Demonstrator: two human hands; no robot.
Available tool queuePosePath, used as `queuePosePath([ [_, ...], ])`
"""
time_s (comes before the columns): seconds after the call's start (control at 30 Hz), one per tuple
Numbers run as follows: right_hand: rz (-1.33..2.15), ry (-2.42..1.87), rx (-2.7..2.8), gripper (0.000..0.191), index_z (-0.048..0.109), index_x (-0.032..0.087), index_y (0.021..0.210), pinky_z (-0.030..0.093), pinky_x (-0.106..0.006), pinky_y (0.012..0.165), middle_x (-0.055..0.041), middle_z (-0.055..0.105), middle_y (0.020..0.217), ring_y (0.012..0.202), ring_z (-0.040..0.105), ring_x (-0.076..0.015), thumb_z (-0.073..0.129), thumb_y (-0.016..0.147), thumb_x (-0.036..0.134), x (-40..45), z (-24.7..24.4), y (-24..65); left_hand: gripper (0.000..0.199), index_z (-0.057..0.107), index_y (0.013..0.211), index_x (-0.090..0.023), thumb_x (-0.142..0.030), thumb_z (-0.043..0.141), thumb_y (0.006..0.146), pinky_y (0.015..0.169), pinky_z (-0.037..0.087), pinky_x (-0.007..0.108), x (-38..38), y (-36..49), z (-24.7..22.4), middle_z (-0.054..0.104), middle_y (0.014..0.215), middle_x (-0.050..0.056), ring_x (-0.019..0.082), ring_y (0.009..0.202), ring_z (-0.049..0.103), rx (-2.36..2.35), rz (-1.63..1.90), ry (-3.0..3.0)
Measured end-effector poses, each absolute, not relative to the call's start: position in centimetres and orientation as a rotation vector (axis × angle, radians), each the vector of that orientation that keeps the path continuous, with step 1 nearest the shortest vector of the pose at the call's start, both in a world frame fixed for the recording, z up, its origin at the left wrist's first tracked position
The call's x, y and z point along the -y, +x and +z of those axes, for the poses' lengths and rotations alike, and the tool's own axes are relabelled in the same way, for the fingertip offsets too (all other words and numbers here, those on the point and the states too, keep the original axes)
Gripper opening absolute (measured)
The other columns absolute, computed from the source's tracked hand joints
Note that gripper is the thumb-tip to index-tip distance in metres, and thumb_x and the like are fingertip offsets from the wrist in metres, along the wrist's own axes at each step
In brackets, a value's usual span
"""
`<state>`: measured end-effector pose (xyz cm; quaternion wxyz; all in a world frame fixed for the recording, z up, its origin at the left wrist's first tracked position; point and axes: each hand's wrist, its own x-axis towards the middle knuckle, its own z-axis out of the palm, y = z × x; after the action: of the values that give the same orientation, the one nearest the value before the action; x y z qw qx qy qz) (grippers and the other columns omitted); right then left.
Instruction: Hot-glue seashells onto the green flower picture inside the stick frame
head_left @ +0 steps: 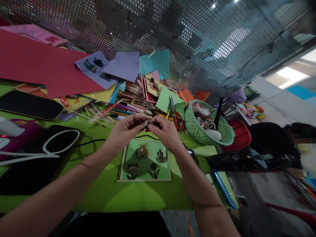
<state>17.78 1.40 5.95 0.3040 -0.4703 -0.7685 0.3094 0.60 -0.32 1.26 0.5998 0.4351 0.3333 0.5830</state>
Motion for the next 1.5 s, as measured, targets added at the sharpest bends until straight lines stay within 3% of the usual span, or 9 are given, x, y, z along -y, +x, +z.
queuePosePath([
  [0.2, 0.682, -1.268, 2.064, 0.012, 0.058, 0.020, 0.074, 0.036, -0.024, 0.060, 0.0043, 0.060, 0.068, 0.062, 0.051, -0.0115, 0.062, 0.085, 0.024, -1.0, 5.9, 17.5, 0.032, 0.077, 0.101, -0.020, -0.030, 0.089, 0.073, 0.094, 0.057, 0.031, 0.1, 0.6, 0.7, 0.078, 0.105, 0.006, 0.019, 0.098, 0.072, -0.754, 1.370, 1.016],
  [0.53, 0.326, -1.195, 2.255, 0.017, 0.055, 0.021, 0.068, 0.033, -0.027, 0.065, 0.0012, 0.058, 0.069, 0.067, 0.051, -0.0140, 0.057, 0.083, 0.013, -0.8, 5.7, 17.1, 0.039, 0.076, 0.095, -0.018, -0.035, 0.093, 0.065, 0.091, 0.059, 0.034, 0.0, 0.8, 0.4, 0.078, 0.099, 0.007, 0.021, 0.094, 0.072, -0.837, 1.357, 0.962],
  [0.8, 0.521, -1.193, 2.124, 0.014, 0.054, 0.020, 0.067, 0.033, -0.023, 0.062, 0.0039, 0.057, 0.068, 0.064, 0.049, -0.0112, 0.056, 0.078, 0.011, -1.1, 5.5, 17.1, 0.039, 0.076, 0.096, -0.017, -0.031, 0.094, 0.064, 0.087, 0.059, 0.030, 0.3, 1.0, 0.7, 0.078, 0.098, 0.006, 0.018, 0.092, 0.072, -0.808, 1.359, 0.915],
  [0.93, 0.719, -1.152, 2.077, 0.010, 0.057, 0.020, 0.075, 0.036, -0.022, 0.063, 0.0040, 0.060, 0.071, 0.066, 0.051, -0.0112, 0.057, 0.085, 0.018, -1.5, 5.6, 17.6, 0.034, 0.076, 0.099, -0.018, -0.029, 0.090, 0.070, 0.088, 0.059, 0.028, 0.3, 0.8, 1.0, 0.078, 0.102, 0.006, 0.017, 0.092, 0.072, -0.743, 1.372, 0.884],
  [1.1, 0.594, -1.162, 2.235, 0.020, 0.057, 0.020, 0.079, 0.034, -0.025, 0.065, 0.0024, 0.059, 0.074, 0.067, 0.049, -0.0121, 0.057, 0.096, 0.029, -1.5, 6.2, 17.8, 0.035, 0.077, 0.105, -0.018, -0.027, 0.088, 0.073, 0.089, 0.059, 0.027, 0.2, 0.6, 1.0, 0.078, 0.109, 0.007, 0.017, 0.096, 0.072, -0.713, 1.351, 0.862],
  [1.3, 0.426, -1.267, 2.428, 0.024, 0.051, 0.020, 0.079, 0.033, -0.028, 0.071, -0.0010, 0.061, 0.081, 0.076, 0.052, -0.0158, 0.051, 0.102, 0.029, -1.2, 6.6, 17.6, 0.037, 0.079, 0.101, -0.019, -0.030, 0.091, 0.068, 0.088, 0.059, 0.026, 0.1, 0.8, 0.7, 0.079, 0.105, 0.007, 0.016, 0.093, 0.072, -0.722, 1.326, 0.857],
  [1.5, 0.340, -1.382, 2.533, 0.023, 0.050, 0.021, 0.081, 0.030, -0.029, 0.068, -0.0021, 0.060, 0.082, 0.073, 0.050, -0.0170, 0.045, 0.103, 0.025, -0.9, 6.3, 17.1, 0.041, 0.080, 0.100, -0.020, -0.032, 0.094, 0.063, 0.088, 0.059, 0.031, 0.2, 1.2, 0.3, 0.079, 0.101, 0.006, 0.017, 0.088, 0.071, -0.778, 1.302, 0.832],
])
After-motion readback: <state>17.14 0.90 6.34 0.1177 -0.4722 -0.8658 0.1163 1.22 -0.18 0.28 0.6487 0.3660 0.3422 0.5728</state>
